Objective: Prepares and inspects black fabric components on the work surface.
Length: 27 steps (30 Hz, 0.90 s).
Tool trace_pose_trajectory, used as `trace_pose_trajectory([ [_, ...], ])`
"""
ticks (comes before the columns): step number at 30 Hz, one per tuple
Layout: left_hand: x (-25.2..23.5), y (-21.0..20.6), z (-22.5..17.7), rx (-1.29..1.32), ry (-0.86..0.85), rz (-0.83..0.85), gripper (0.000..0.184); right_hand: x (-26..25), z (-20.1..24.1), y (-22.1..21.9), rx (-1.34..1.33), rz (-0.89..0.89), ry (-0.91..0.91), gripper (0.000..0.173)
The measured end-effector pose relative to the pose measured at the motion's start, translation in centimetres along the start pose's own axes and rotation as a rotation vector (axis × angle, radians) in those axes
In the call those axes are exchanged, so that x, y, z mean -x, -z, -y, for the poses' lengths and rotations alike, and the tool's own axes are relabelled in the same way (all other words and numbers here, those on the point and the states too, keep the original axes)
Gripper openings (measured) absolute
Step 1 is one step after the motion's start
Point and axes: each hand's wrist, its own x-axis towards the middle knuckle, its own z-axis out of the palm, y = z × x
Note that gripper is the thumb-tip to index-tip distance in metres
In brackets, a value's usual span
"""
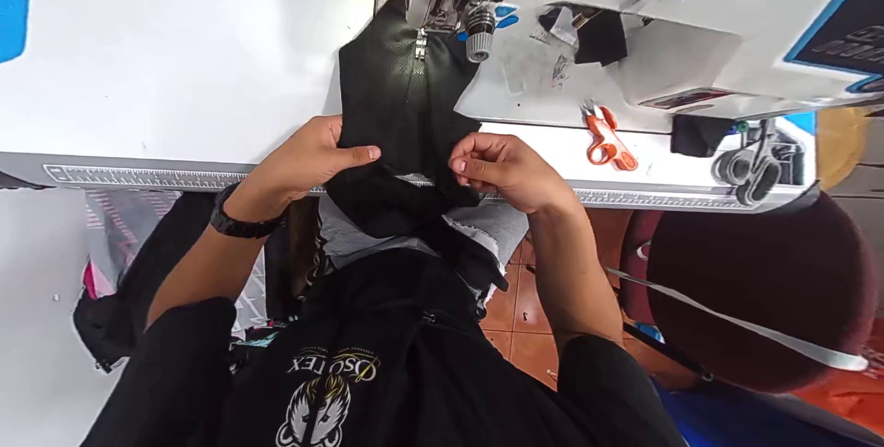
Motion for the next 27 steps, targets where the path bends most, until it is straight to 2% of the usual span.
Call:
trace_pose_trajectory([
  [2, 0.2, 0.0, -0.2, -0.084, -0.05, -0.011, 0.012, 0.4, -0.4, -0.2, 0.295, -0.175, 0.129, 0.004],
  [5, 0.3, -0.2, -0.3, 0.051, -0.107, -0.054, 0.021, 0.1, -0.7, -1.3, 0.68, -0.428, 0.155, 0.039],
  [7, 0.0, -1.1, -0.3, 0.177, -0.118, -0.093, 0.027, -0.8, -1.0, -2.4, 0.824, -0.489, 0.18, 0.05],
  [9, -0.6, -1.9, -0.4, 0.323, -0.069, -0.125, 0.034, -1.7, -1.1, -3.1, 0.843, -0.504, 0.258, 0.037],
  [10, -0.7, -2.0, -0.5, 0.399, -0.013, -0.125, 0.039, -2.1, -1.1, -3.1, 0.742, -0.5, 0.292, 0.027],
  [12, -1.0, -1.4, -0.5, 0.523, 0.095, -0.047, 0.044, -2.3, -0.7, -2.6, 0.262, -0.42, 0.251, 0.02],
  [14, -1.1, -0.7, -0.3, 0.57, 0.147, 0.067, 0.035, -1.9, 0.2, -1.7, -0.266, -0.254, 0.072, 0.029],
  [16, -1.1, -0.5, -0.4, 0.576, 0.135, 0.131, 0.021, -1.7, 0.3, -1.5, -0.594, -0.085, -0.056, 0.043],
  [18, -1.3, -0.8, -0.5, 0.592, 0.101, 0.129, 0.018, -1.7, -0.5, -1.5, -0.788, 0.132, -0.007, 0.045],
  [20, -1.5, -1.1, -0.5, 0.645, 0.082, 0.095, 0.019, -1.9, -1.4, -1.9, -0.94, 0.267, 0.13, 0.041],
  [21, -1.5, -1.3, -0.4, 0.674, 0.081, 0.067, 0.021, -2.0, -1.8, -2.2, -1.001, 0.279, 0.202, 0.039],
  [24, -1.6, -1.7, 0.0, 0.791, 0.067, 0.002, 0.025, -2.2, -3.0, -2.0, -1.1, 0.166, 0.372, 0.035],
  [25, -1.6, -1.7, 0.1, 0.797, 0.071, -0.018, 0.025, -1.8, -3.0, -1.5, -1.031, 0.083, 0.399, 0.03],
  [27, -1.4, -1.7, 0.2, 0.766, 0.088, -0.055, 0.027, -0.5, -2.2, 0.0, -0.631, -0.095, 0.34, 0.034],
])
